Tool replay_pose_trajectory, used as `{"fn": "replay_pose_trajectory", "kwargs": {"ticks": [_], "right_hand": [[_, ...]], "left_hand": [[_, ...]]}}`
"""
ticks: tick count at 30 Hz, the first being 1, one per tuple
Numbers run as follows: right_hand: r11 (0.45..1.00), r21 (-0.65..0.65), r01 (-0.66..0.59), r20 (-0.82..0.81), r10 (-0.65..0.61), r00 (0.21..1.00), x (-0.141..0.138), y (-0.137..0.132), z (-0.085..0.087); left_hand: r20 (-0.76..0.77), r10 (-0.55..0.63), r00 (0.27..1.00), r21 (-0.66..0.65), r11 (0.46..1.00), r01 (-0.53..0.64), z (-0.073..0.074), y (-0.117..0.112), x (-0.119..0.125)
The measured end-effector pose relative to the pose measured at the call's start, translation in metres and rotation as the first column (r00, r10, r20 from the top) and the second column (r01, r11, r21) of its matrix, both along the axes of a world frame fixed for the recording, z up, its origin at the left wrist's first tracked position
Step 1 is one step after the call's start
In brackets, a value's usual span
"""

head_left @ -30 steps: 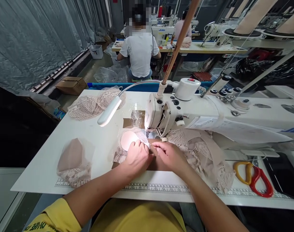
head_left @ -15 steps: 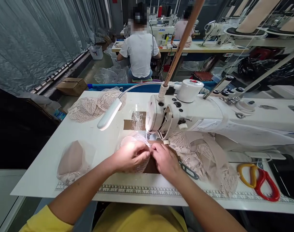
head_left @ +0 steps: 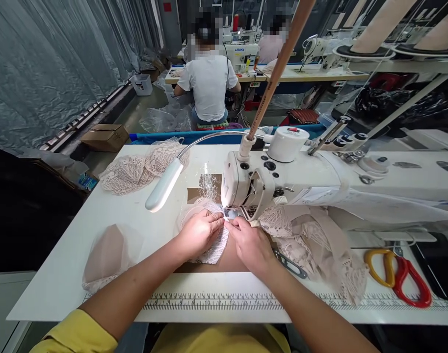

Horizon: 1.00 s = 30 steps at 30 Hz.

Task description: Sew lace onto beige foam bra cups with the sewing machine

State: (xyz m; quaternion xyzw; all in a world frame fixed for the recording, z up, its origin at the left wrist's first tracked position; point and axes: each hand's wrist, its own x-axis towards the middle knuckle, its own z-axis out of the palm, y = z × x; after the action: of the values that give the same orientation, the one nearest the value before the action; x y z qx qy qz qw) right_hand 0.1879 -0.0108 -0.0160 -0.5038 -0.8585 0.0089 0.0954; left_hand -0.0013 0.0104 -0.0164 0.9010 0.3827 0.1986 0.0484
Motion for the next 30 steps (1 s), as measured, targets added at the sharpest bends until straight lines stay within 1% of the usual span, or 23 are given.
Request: {"fn": "replay_pose_trajectory", "kwargs": {"ticks": [4, 11, 15, 19, 23, 30], "right_hand": [[0.999, -0.016, 0.034, 0.009, -0.034, 0.999, -0.002, 0.001, 0.0], [1.0, -0.003, 0.026, 0.001, -0.026, 1.0, -0.001, 0.002, 0.0], [1.0, 0.014, 0.027, 0.016, -0.027, 1.0, -0.002, 0.002, -0.001], [1.0, 0.016, 0.025, 0.029, -0.025, 0.999, -0.002, 0.002, -0.001], [1.0, 0.01, 0.018, 0.029, -0.018, 0.999, -0.001, 0.002, -0.002], [0.999, 0.03, 0.018, 0.001, -0.018, 1.0, 0.0, 0.001, -0.007]], "left_hand": [[-0.004, -0.025, 1.0, -0.026, 0.999, 0.025, 0.0, 0.009, -0.001], [0.012, -0.05, 0.999, -0.033, 0.998, 0.05, 0.0, 0.016, -0.006], [0.04, -0.078, 0.996, -0.058, 0.995, 0.08, 0.001, 0.02, -0.009], [0.042, -0.083, 0.996, -0.071, 0.994, 0.086, 0.002, 0.021, -0.01], [0.011, -0.057, 0.998, -0.069, 0.996, 0.058, 0.001, 0.022, -0.008], [-0.079, 0.045, 0.996, -0.069, 0.996, -0.05, -0.001, 0.021, -0.008]]}}
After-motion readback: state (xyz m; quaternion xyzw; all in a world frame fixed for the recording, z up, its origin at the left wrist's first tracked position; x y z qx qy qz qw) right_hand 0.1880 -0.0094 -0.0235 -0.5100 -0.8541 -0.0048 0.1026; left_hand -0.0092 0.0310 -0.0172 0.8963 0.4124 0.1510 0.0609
